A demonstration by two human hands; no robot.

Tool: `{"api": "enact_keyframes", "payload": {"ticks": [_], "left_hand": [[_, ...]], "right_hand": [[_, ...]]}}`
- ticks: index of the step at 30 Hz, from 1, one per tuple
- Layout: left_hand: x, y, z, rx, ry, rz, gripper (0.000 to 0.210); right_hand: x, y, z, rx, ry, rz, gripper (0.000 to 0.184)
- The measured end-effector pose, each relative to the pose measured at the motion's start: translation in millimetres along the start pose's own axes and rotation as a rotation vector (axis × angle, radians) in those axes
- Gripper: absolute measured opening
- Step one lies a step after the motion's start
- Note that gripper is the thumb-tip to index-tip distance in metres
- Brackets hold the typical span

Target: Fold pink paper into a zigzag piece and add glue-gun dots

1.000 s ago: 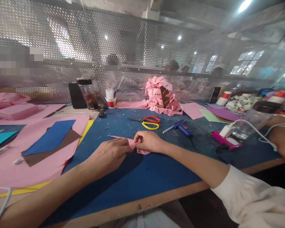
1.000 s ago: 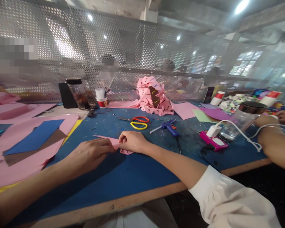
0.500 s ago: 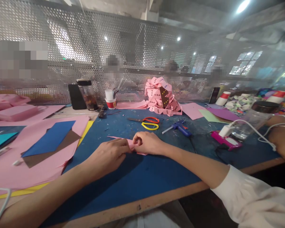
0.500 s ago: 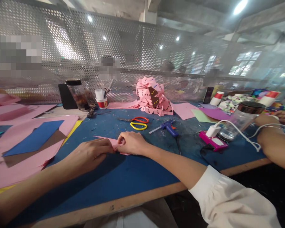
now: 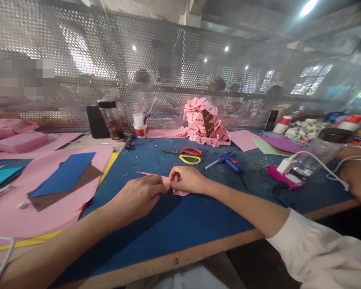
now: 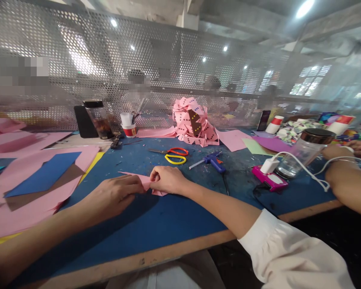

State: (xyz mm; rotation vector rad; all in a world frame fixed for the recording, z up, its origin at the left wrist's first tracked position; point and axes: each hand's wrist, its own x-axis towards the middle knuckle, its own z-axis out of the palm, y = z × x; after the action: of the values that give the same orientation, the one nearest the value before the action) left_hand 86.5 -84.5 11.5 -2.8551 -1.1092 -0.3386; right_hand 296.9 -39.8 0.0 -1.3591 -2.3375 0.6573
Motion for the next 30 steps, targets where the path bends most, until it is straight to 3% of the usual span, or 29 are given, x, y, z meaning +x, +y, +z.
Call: {"api": "enact_keyframes", "payload": {"ticks": [30], "left_hand": [[-0.7,-0.2,0.9,-0.042,-0.025,-0.029,0.028]], "right_hand": [[2.6,8.5,-4.8,0.09,-0.058,-0.075,0.016]]}}
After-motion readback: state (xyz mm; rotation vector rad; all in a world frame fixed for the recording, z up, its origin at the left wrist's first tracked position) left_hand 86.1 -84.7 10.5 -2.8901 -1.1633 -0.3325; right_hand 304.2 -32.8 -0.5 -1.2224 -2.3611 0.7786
